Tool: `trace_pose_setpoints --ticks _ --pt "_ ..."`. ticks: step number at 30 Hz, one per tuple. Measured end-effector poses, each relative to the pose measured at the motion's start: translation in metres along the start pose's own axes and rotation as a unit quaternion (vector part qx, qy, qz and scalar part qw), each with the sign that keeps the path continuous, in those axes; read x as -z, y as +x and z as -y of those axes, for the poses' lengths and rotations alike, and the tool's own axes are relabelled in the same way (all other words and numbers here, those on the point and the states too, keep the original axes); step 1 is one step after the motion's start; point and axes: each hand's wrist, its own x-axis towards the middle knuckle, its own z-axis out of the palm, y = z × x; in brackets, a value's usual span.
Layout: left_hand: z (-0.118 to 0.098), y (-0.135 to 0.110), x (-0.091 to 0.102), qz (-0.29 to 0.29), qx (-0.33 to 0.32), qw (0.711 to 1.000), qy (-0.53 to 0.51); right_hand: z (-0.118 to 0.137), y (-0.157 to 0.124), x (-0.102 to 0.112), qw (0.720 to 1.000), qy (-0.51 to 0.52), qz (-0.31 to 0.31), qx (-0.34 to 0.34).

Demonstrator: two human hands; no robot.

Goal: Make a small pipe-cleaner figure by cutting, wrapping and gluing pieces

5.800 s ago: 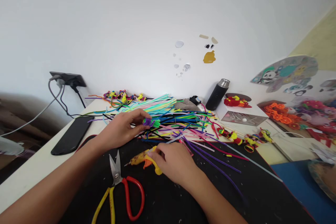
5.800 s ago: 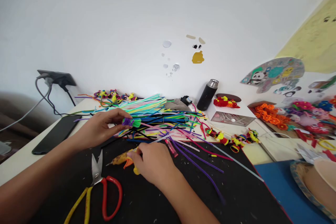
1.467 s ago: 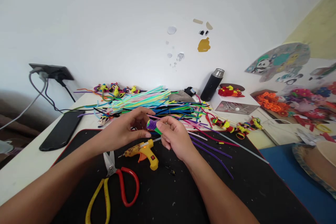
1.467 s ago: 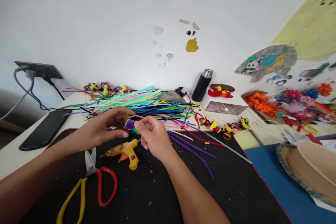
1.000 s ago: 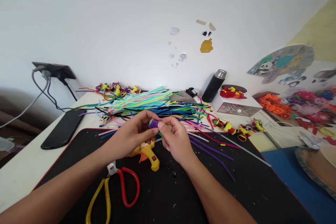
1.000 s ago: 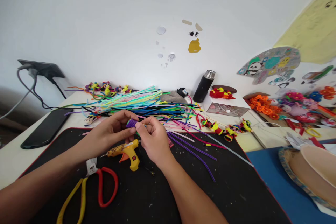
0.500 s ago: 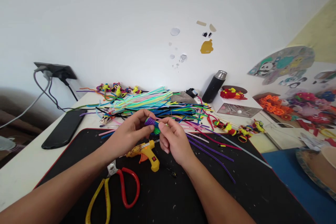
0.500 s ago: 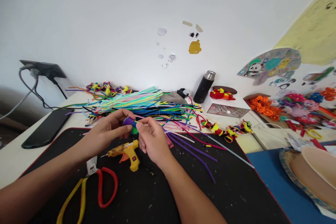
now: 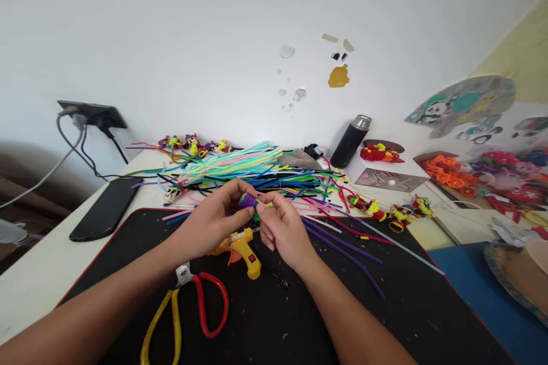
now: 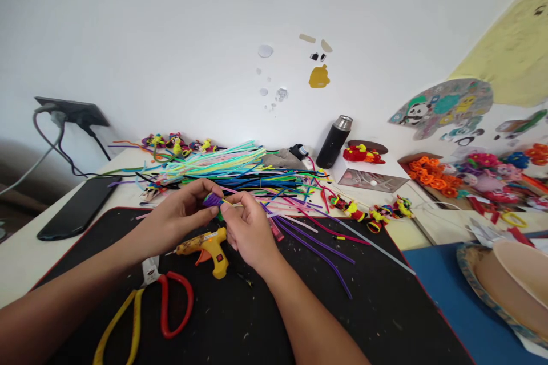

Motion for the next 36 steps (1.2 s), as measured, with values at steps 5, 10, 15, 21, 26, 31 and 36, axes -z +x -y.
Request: trace_pose_setpoints --ticks 5,10,15,21,26,31,36 --pt "0.0021 0.0001 0.0005 -0.003 0.001 1.0 0.011 -0.0002 -0.0005 -0.0007 1.0 -0.006 -0.002 -0.001" --pt "0.0027 0.0006 0.0001 -0.002 0.003 1.0 0.011 -0.0007 -0.0004 -0.0007 1.0 -0.009 -0.002 -0.004" --pt "0.0037 -0.0002 -0.0001 -0.001 -0.003 1.0 0.02 -0.0021 -0.0001 0.0 1.0 -0.012 -0.001 -0.006" --pt "0.0057 -0.0023 0.0008 0.001 -0.015 0.998 0.053 -0.0019 -0.0001 0.0005 1.0 -0.014 0.001 -0.006" --pt "0.0076 -0.0031 0.002 0.021 -0.038 0.996 0.08 0.0009 0.0006 0.0008 1.0 -0.025 -0.005 -0.009" --pt "0.0038 -0.0061 0.0034 0.005 -0.064 0.981 0.181 0.0037 0.0003 0.0007 0.999 -0.032 -0.014 -0.017" --pt "0.0003 -0.0077 0.0023 -0.01 -0.09 0.968 0.235 0.0024 0.0006 -0.0008 0.999 -0.022 -0.025 -0.014"
